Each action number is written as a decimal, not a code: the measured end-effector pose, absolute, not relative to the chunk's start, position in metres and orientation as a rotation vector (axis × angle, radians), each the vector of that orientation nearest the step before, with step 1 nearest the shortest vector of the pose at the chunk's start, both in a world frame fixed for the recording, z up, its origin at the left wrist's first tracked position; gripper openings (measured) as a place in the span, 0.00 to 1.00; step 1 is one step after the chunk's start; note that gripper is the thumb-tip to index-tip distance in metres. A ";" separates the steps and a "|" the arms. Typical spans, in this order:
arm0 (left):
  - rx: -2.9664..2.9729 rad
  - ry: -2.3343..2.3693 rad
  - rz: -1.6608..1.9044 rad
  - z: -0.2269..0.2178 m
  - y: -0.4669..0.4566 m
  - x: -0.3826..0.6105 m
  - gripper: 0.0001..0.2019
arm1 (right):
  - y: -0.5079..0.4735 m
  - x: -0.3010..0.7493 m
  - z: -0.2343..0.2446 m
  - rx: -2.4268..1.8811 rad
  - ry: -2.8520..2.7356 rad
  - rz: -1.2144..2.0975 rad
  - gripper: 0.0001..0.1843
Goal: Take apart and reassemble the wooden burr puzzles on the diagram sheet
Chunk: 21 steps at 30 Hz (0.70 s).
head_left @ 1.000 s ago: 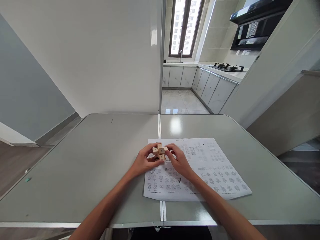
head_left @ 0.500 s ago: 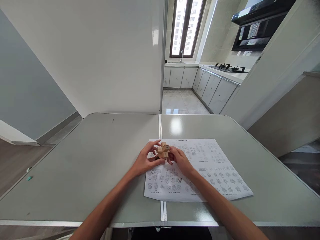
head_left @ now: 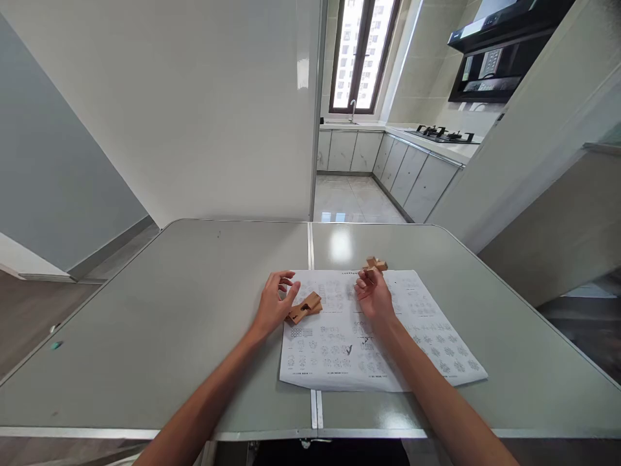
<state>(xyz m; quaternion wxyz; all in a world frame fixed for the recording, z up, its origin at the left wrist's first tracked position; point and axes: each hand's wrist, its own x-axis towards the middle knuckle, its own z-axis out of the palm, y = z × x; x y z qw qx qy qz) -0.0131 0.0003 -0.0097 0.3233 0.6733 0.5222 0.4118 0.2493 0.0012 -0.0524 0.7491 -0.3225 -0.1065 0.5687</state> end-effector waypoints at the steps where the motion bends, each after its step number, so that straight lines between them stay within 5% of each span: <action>1: 1.766 1.376 1.079 -0.011 0.001 -0.013 0.19 | 0.003 0.253 -0.054 -0.695 -0.206 1.228 0.08; 21: 1.748 1.439 1.026 -0.021 0.008 -0.014 0.19 | 0.006 0.264 -0.051 -0.756 -0.198 1.215 0.13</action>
